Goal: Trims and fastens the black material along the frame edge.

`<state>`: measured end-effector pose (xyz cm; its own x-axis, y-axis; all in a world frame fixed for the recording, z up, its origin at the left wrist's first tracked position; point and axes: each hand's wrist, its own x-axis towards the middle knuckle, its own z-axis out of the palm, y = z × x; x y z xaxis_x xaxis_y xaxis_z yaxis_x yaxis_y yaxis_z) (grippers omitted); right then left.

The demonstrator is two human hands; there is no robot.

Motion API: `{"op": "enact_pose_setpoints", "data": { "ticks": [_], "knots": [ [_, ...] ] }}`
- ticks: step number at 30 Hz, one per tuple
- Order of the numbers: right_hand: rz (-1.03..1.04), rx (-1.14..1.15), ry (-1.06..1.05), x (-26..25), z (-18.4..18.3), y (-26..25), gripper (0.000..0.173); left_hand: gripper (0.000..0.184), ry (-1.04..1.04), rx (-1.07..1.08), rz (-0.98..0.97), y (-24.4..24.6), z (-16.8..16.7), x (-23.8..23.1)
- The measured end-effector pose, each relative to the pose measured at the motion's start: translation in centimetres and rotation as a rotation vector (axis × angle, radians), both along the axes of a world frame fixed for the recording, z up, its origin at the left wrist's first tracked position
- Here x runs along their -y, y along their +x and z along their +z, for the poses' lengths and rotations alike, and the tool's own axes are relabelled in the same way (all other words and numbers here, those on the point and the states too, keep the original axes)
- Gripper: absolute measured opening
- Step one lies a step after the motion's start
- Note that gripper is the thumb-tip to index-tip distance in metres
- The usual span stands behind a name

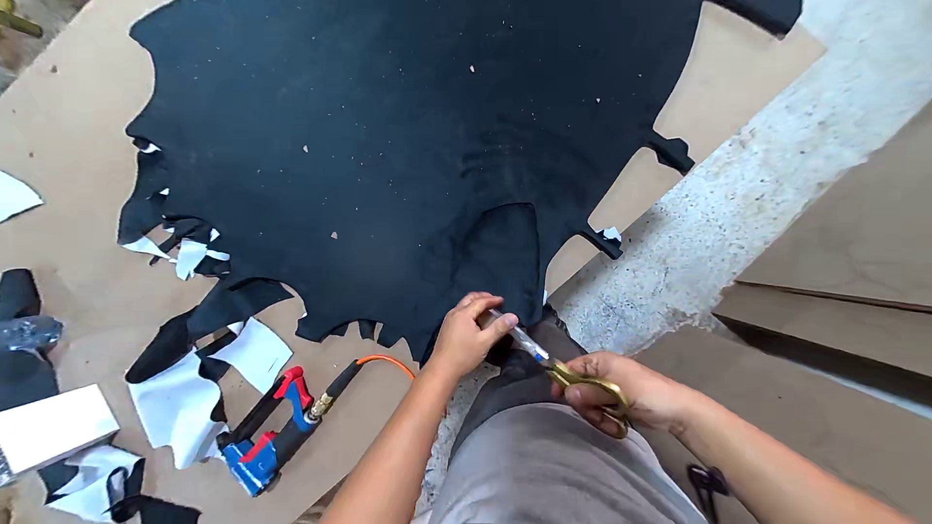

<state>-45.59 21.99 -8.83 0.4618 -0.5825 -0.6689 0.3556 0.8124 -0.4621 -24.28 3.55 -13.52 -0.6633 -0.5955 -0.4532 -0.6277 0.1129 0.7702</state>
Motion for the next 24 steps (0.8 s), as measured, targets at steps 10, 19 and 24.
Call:
{"op": "enact_pose_setpoints", "data": {
  "ticks": [10, 19, 24],
  "knots": [
    [-0.135, -0.202, 0.175, -0.1, -1.5, 3.5, 0.059, 0.050, -0.793, 0.069, -0.337, 1.1, -7.8, -4.2],
    [-0.138, -0.232, 0.293, 2.6, -0.2, 3.9, 0.052, 0.049, -0.780, 0.119, -0.372, 0.9, -7.9, -4.2],
    [-0.245, -0.354, 0.220, 3.0, -2.7, 5.5, 0.047, 0.048, -0.772, 0.107, -0.364, 1.0, -7.8, -4.3]
  ]
}}
